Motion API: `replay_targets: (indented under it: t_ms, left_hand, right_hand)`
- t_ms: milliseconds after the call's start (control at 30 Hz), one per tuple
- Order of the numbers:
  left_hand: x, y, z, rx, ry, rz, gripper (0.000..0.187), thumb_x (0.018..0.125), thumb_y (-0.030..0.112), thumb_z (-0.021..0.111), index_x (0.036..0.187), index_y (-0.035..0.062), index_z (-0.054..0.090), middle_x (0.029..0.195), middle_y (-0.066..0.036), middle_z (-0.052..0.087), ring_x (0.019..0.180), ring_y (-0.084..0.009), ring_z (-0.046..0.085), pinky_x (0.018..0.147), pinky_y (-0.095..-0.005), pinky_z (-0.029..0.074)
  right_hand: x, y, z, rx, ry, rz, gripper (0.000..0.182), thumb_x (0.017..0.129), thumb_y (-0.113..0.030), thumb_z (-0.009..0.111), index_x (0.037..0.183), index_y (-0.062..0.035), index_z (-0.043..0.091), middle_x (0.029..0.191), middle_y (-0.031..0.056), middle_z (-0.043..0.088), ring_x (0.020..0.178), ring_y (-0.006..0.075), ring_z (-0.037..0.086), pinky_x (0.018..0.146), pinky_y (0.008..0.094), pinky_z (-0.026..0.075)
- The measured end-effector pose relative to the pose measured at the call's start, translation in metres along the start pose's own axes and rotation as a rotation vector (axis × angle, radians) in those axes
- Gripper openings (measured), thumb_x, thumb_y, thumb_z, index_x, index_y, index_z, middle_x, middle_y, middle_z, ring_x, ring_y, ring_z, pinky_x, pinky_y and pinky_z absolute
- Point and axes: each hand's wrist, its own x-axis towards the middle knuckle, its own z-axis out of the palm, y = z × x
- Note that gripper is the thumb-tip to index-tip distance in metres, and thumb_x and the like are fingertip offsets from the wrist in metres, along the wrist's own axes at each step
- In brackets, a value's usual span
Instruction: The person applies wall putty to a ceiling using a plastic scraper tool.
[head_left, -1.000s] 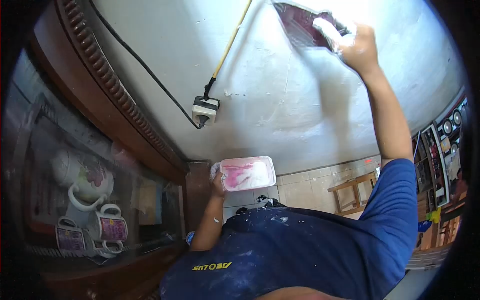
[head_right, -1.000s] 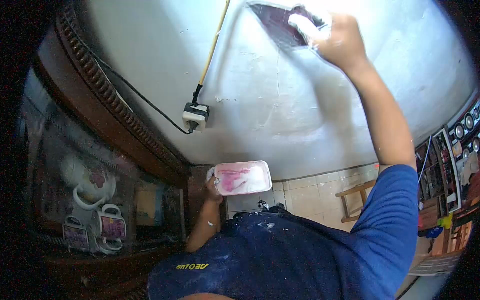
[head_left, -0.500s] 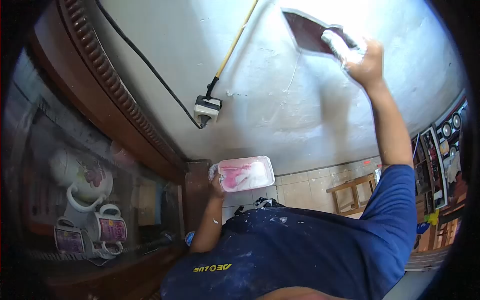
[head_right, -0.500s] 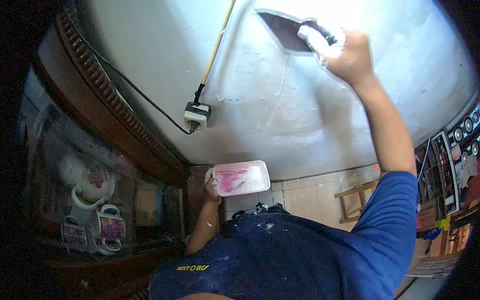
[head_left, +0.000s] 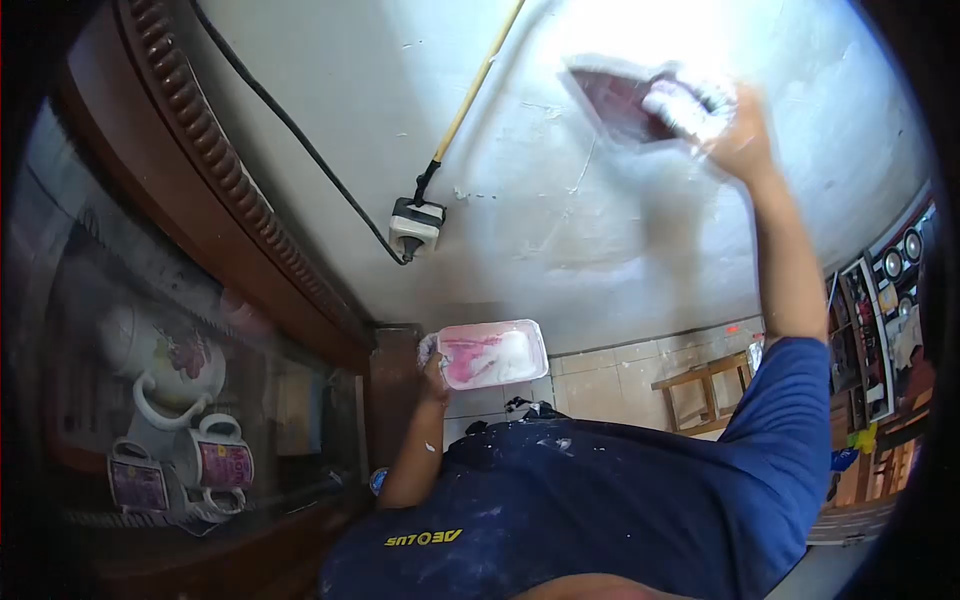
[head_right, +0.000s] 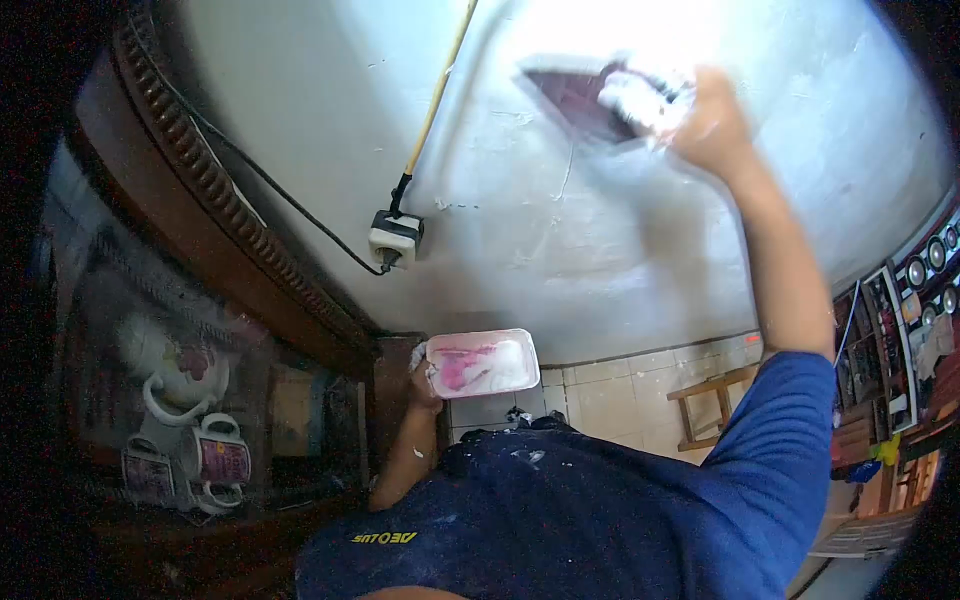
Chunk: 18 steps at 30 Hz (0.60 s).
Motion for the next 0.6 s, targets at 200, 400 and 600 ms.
replay_targets:
  t_ms: [200,400,600]
  left_hand:
    - [0.001,-0.003,-0.006,0.083,0.034,0.004,0.031,0.084,0.015,0.047,0.112,0.003,0.055,0.107,-0.008,0.059,0.101,-0.0203,0.058,0.087,-0.0327,0.047]
    - [-0.008,0.02,0.03,0.055,0.047,0.127,0.031,0.083,0.015,0.048,0.111,0.0026,0.055,0.106,-0.009,0.06,0.1,-0.0217,0.058,0.089,-0.0343,0.047]
    - [0.004,-0.006,-0.005,0.043,0.012,0.079,0.03,0.083,0.011,0.049,0.109,0.0014,0.06,0.11,-0.01,0.06,0.104,-0.0211,0.057,0.09,-0.0345,0.046]
  right_hand:
    - [-0.117,0.048,0.168,-0.362,-0.737,-0.015,0.026,0.075,-0.021,0.063,0.097,-0.0064,0.063,0.089,0.0174,0.063,0.084,0.0373,0.06,0.075,0.0446,0.048]
    - [-0.003,0.027,0.067,-0.566,-0.411,0.008,0.045,0.061,-0.02,0.075,0.101,-0.0056,0.059,0.086,0.018,0.062,0.086,0.0363,0.058,0.078,0.0447,0.045]
    - [0.094,-0.052,-0.075,-0.856,-0.051,-0.022,0.034,0.071,-0.023,0.076,0.096,-0.0023,0.065,0.094,0.0156,0.069,0.084,0.0357,0.067,0.073,0.0409,0.054]
